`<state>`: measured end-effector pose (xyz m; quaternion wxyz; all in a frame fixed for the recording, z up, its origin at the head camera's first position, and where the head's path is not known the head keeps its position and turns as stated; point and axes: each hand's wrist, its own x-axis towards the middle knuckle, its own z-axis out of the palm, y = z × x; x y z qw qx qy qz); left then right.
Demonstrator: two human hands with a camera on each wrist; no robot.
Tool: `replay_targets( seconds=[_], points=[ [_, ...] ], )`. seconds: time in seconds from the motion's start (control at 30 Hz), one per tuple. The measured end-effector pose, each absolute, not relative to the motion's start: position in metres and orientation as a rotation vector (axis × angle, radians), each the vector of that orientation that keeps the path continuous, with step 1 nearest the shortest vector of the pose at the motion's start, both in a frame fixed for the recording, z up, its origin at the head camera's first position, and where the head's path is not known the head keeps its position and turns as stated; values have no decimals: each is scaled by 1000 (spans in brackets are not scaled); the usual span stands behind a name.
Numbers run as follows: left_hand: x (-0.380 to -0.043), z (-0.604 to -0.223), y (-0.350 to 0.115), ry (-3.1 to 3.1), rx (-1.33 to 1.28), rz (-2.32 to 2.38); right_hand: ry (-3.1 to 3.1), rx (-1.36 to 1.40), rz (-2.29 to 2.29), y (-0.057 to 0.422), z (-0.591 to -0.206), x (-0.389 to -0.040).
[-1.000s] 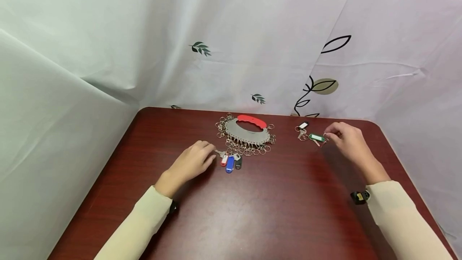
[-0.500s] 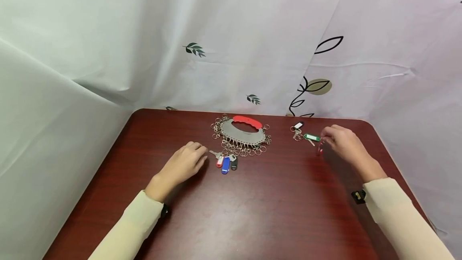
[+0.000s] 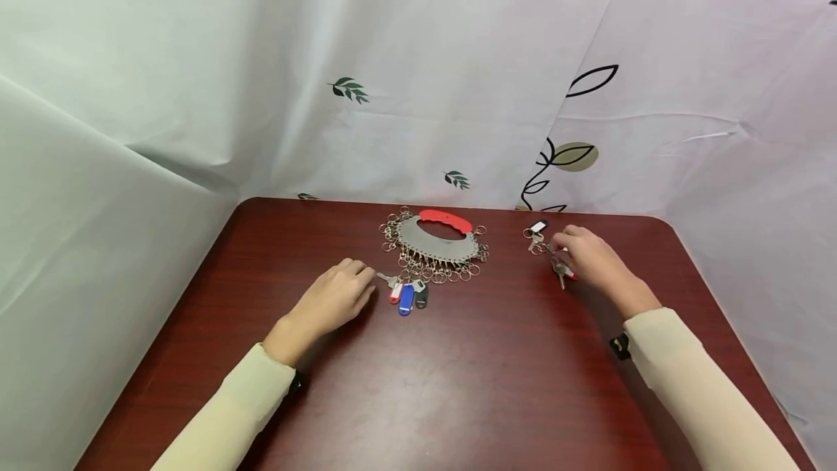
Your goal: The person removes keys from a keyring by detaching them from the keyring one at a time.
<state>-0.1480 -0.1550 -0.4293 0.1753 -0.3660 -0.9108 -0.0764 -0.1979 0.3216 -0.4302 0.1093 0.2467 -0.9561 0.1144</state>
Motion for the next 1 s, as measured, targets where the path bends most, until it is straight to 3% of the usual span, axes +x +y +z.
replay_targets(
  seconds=[0.6,1.0],
  points=[
    [-150,-442,-147,-2596,-1076,-159,-2829,839,15,282,-448,-215],
    [-148,-441,-147,-2566,-1097,-135,-2827,803,136,261,-439,-212]
  ],
)
